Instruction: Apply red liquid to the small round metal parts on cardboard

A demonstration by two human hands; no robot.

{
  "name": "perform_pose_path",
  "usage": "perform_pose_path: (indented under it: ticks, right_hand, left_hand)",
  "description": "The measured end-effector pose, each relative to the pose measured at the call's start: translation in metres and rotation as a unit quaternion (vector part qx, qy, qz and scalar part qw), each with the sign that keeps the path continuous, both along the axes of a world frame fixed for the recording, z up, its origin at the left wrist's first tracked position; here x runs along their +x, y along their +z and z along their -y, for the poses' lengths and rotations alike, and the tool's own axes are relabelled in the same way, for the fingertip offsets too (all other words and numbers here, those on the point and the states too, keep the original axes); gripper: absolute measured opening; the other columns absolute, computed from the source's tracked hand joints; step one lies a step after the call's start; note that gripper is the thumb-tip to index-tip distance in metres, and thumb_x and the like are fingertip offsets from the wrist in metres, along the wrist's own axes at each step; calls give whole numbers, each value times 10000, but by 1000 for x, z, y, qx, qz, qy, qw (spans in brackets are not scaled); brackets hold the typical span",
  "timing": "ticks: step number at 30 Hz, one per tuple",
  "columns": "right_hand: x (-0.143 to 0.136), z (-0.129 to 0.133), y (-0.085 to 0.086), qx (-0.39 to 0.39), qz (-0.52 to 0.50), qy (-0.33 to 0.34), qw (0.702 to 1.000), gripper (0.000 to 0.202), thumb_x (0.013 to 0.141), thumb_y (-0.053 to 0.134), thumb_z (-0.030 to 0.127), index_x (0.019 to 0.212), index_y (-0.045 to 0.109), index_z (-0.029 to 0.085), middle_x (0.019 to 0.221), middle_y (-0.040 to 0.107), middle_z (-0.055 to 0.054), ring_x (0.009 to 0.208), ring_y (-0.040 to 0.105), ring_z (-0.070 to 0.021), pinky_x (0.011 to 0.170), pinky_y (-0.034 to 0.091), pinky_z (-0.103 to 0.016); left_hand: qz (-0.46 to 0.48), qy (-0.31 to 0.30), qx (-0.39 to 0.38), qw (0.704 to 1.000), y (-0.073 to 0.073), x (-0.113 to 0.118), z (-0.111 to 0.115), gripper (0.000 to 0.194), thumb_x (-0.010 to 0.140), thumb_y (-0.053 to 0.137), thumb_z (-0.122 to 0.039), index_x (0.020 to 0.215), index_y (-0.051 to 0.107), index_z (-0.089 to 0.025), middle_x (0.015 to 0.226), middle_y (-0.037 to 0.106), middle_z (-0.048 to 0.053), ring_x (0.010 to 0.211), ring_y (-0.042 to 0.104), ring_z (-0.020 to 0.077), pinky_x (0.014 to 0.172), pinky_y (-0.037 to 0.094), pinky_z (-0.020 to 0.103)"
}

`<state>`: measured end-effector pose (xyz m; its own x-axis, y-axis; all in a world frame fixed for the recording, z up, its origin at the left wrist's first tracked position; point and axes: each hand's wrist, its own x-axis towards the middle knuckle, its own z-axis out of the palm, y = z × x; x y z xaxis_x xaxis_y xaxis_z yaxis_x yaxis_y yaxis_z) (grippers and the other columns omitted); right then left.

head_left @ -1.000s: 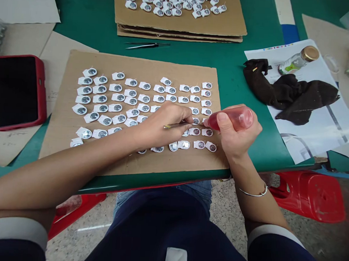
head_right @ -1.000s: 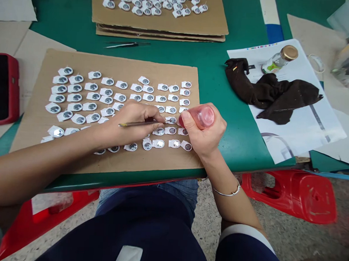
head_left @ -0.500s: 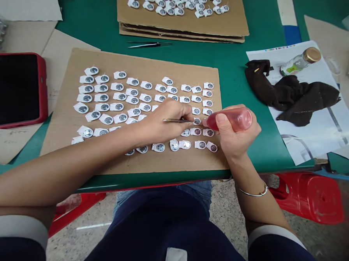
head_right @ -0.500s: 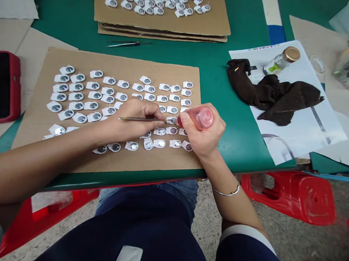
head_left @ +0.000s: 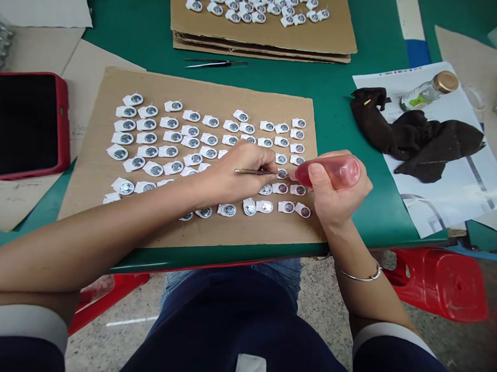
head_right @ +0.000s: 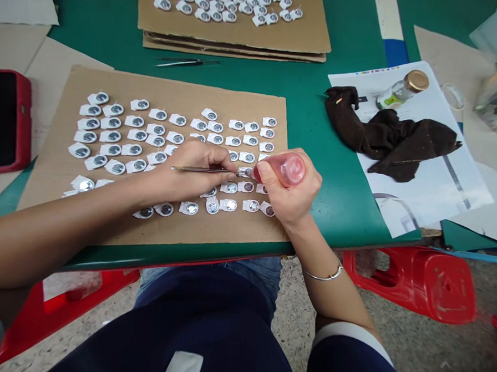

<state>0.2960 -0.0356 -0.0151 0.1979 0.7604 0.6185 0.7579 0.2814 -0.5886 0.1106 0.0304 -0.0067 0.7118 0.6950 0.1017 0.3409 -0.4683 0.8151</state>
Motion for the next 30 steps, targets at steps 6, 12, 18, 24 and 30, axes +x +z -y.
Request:
perform_pose_path:
  ticks: [6,12,18,24,30]
  right_hand:
    - [-2,1,0,15,-22,-6,1000,216,739,614,394,702,568,186,732,611,-29,674,585,-145,633,500,-338]
    - [13,-10,19,14,-240,-4,971,269,820,470,448,755,512,189,587,522,8,449,544,-119,351,386,-255]
    - [38,-64,58,10,-308,113,945,352,790,501,504,662,521,176,524,544,-15,496,608,-177,342,389,-270]
    - [70,-106,25,-214,-442,48,870,356,783,388,571,734,452,225,587,578,-19,542,591,-122,386,349,-235]
    - [76,-109,-9,-158,-343,94,921,412,796,369,630,730,417,227,546,547,-8,525,564,-134,405,344,-282]
  left_hand:
    - [-3,6,-10,1000,1,1,0,106,745,569,-169,750,674,-168,625,640,-10,522,541,76,470,383,220]
    - [3,16,4,1000,8,2,4,98,747,577,-156,737,674,-162,625,643,-14,560,568,87,525,408,230]
    - [-2,101,73,992,40,-6,5,44,746,622,-198,729,662,-187,686,659,-14,595,573,105,548,406,239]
    - [-28,132,125,983,43,-9,8,43,735,625,-168,760,657,-181,695,669,-14,590,584,96,560,430,219]
    - [-65,41,223,972,17,9,3,93,755,553,-142,807,624,-172,681,638,1,584,560,100,555,402,230]
